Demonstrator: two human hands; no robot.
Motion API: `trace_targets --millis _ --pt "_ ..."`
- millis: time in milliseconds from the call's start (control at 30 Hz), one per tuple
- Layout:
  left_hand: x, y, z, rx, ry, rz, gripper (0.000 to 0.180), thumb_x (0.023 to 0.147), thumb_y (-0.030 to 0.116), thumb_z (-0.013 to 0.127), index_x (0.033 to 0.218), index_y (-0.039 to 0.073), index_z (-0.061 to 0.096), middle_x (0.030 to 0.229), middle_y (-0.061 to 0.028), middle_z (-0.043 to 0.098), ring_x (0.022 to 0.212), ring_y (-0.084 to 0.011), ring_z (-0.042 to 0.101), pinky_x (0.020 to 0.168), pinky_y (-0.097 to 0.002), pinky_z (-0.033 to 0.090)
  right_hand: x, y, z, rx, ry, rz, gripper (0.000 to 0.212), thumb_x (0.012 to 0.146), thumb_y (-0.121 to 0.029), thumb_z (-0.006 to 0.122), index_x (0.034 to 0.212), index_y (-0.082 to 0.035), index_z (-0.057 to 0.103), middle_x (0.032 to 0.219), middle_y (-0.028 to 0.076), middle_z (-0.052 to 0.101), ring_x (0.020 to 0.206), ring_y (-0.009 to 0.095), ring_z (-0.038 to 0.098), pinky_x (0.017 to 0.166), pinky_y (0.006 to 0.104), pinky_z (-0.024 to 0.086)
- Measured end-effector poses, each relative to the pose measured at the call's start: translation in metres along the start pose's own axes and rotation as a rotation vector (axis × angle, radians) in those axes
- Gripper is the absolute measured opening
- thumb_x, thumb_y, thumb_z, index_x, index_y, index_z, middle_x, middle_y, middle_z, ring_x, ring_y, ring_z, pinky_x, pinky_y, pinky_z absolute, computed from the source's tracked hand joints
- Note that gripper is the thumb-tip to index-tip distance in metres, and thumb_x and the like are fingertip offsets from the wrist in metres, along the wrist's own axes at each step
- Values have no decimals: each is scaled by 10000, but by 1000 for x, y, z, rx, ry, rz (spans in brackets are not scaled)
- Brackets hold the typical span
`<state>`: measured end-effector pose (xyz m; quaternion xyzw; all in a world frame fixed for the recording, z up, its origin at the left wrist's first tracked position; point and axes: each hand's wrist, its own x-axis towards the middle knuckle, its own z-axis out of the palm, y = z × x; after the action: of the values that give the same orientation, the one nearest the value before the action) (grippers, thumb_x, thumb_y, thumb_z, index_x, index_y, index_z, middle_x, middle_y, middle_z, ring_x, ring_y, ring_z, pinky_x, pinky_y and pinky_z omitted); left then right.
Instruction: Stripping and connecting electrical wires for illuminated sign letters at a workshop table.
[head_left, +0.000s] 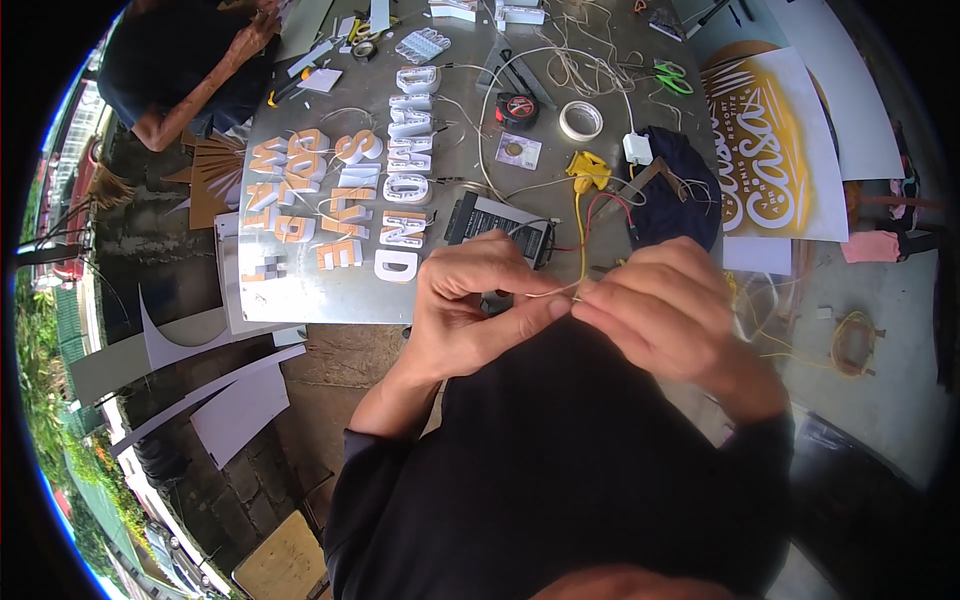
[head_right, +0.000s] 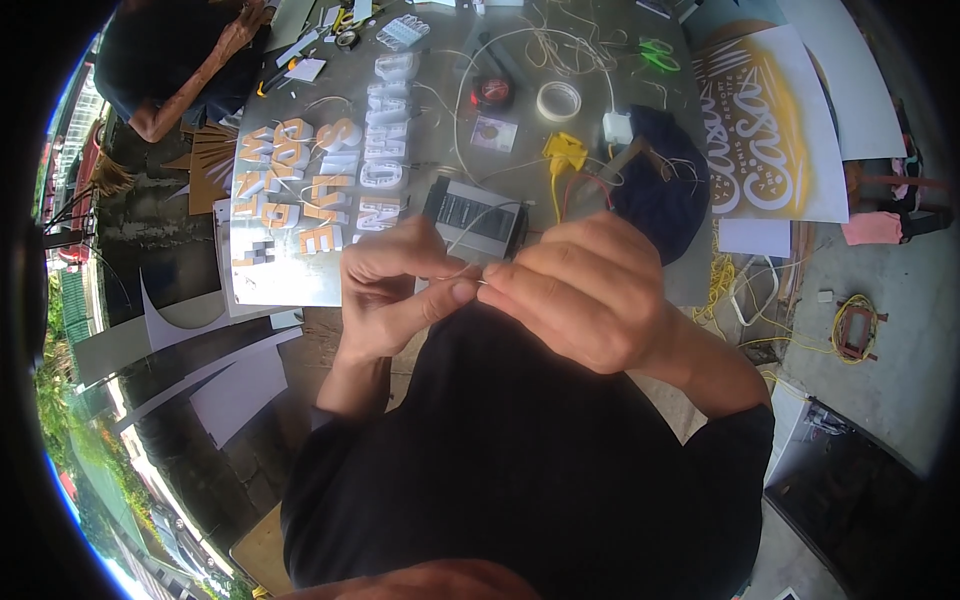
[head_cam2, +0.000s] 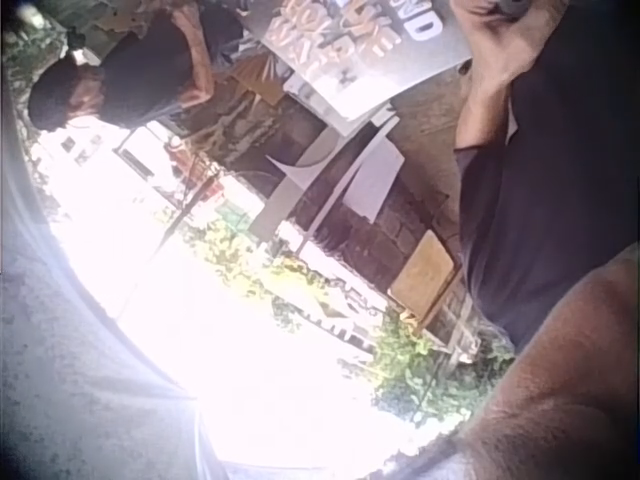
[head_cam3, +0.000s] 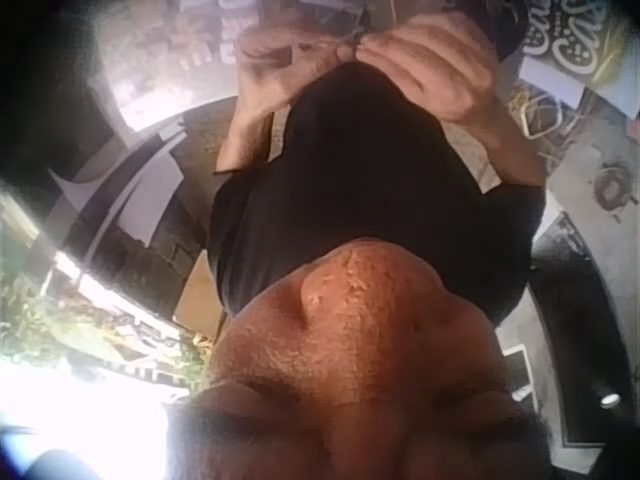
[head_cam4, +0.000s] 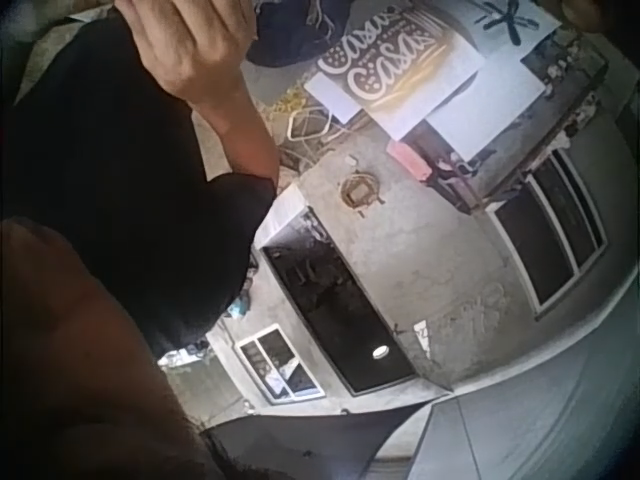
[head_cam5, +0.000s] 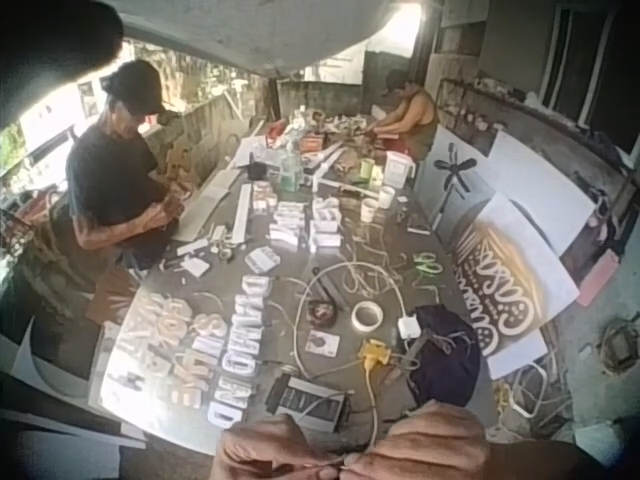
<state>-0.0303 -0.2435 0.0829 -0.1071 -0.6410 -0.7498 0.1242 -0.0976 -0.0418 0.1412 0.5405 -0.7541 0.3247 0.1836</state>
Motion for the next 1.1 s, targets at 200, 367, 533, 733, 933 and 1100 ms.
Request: trace_targets --millis 200,367,533,733,933,1100 --pt "6 8 -8 602 -20 484 249 641 61 854 885 74 803 660 4 606 659 -157 490 621 -309 351 0 5 -5 850 -222 795 92 864 -89 763 882 -9 722 780 83 692 671 145 635 605 253 472" --pt "5 6 -6 840 21 682 286 609 117 872 884 149 802 672 81 579 690 -147 491 646 -306 354 -11 14 2 1598 -291 1451 216 971 -168 647 851 11 652 712 53 644 637 125 595 600 236 444" --pt "-4 -1 -5 31 56 44 189 710 9 846 885 43 782 710 -3 655 652 -119 524 625 -276 384 -10 9 -6 811 -103 800 187 916 -203 734 968 -27 698 812 28 668 678 132 606 597 271 456" --pt "-6 2 -5 -502 60 -401 97 787 -45 805 859 4 762 740 -35 673 666 -72 535 620 -237 391 -14 3 -7 -294 -32 -343 403 771 -138 859 1135 -153 688 1151 65 630 906 201 596 684 328 485" --pt "-6 0 -4 -421 1 -347 97 785 -22 817 865 6 770 726 -30 662 661 -76 531 618 -246 385 -8 0 -2 -270 -84 -249 336 706 -83 871 1014 -77 738 997 42 671 865 188 614 664 327 483" --pt "-1 -3 -8 11 -17 0 166 733 39 853 889 54 796 698 -7 643 651 -119 523 630 -286 380 1 3 7 101 -45 122 166 750 -80 836 870 -30 733 767 49 676 667 186 636 570 306 463"
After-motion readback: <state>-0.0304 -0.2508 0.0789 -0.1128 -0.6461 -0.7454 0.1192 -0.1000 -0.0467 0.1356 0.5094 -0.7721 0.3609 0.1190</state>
